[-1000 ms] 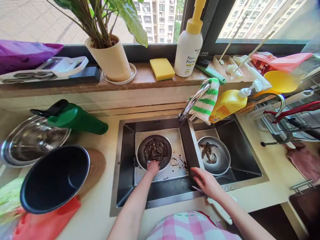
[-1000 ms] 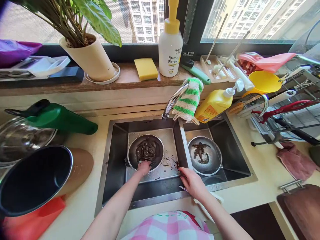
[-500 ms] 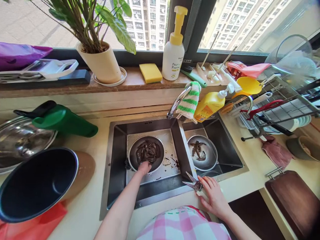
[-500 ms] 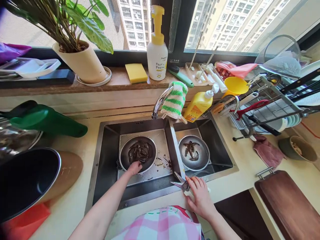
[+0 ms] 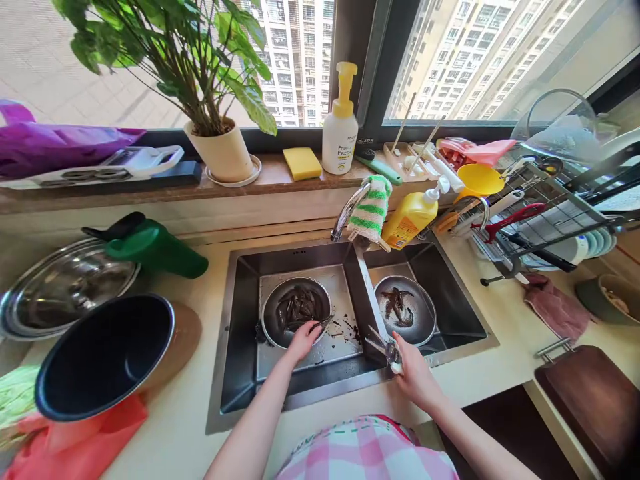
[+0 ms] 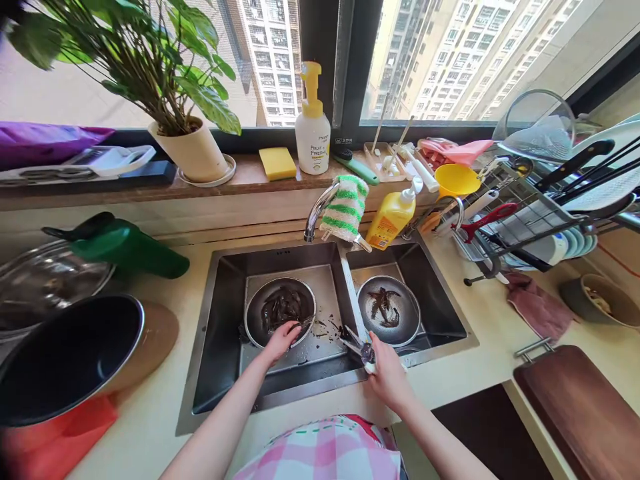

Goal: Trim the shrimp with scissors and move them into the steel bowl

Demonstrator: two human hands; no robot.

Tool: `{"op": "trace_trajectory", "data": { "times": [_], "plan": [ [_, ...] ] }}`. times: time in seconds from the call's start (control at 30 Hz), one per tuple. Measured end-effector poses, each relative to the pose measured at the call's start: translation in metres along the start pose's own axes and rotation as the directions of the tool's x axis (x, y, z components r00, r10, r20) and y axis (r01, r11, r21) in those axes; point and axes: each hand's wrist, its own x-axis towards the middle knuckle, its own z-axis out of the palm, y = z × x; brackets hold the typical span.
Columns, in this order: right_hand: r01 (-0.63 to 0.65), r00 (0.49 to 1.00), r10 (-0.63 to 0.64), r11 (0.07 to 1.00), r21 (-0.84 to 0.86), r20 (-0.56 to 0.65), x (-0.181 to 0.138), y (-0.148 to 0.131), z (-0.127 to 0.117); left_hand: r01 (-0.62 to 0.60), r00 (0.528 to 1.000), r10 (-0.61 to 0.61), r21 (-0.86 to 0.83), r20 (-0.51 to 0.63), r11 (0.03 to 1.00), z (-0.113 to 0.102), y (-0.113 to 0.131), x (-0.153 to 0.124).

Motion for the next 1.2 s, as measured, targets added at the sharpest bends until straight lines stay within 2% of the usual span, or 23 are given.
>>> {"op": "trace_trajectory", "data": {
  "times": [0.1, 0.17, 0.2, 0.27, 0.37, 0.5, 0.6, 0.73, 0.9, 1.07, 1.2],
  "plan": [
    [-0.095, 0.993, 0.08, 0.978, 0.188, 0.085, 0.026, -0.033, -0.011, -0.077, 0.997, 0.077, -0.005, 0.009, 0.997, -0.01, 0.017, -0.009],
    [-0.118, 0.976, 0.056, 0.946, 0.3, 0.209, 0.043, -0.054, -0.015, -0.115, 0.993, 0.115, 0.004, 0.02, 0.993, -0.02, 0.028, -0.016],
    [-0.108, 0.972, 0.031, 0.94, 0.324, 0.235, 0.05, -0.063, -0.015, -0.136, 0.99, 0.136, 0.016, 0.032, 0.991, -0.025, 0.033, -0.019],
    [-0.039, 0.978, -0.024, 0.955, 0.294, 0.207, 0.06, -0.073, -0.012, -0.184, 0.982, 0.18, 0.062, 0.065, 0.981, -0.035, 0.043, -0.025],
    [0.092, 0.983, -0.11, 0.988, 0.122, 0.148, 0.066, -0.076, -0.001, -0.231, 0.971, 0.219, 0.148, 0.092, 0.962, -0.048, 0.057, -0.034],
    [0.188, 0.959, -0.19, 0.982, 0.027, 0.21, 0.063, -0.073, 0.007, -0.248, 0.967, 0.239, 0.107, 0.092, 0.963, -0.057, 0.071, -0.04],
    [0.169, 0.961, -0.175, 0.985, 0.046, 0.214, 0.06, -0.073, 0.007, -0.244, 0.96, 0.241, 0.008, 0.143, 0.97, -0.057, 0.075, -0.043],
    [0.154, 0.964, -0.168, 0.985, 0.081, 0.205, 0.058, -0.073, 0.006, -0.142, 0.964, 0.163, -0.115, 0.208, 0.983, -0.051, 0.078, -0.046],
    [0.126, 0.965, -0.157, 0.98, 0.153, 0.209, 0.054, -0.074, 0.005, -0.085, 0.975, 0.126, -0.212, 0.185, 0.974, -0.044, 0.081, -0.049],
    [0.061, 0.962, -0.119, 0.972, 0.229, 0.247, 0.05, -0.077, 0.005, -0.081, 0.966, 0.149, -0.296, 0.212, 0.952, -0.038, 0.08, -0.05],
    [0.035, 0.963, -0.099, 0.968, 0.247, 0.249, 0.047, -0.076, 0.011, -0.064, 0.971, 0.144, -0.375, 0.19, 0.925, -0.026, 0.075, -0.049]
  ]
}}
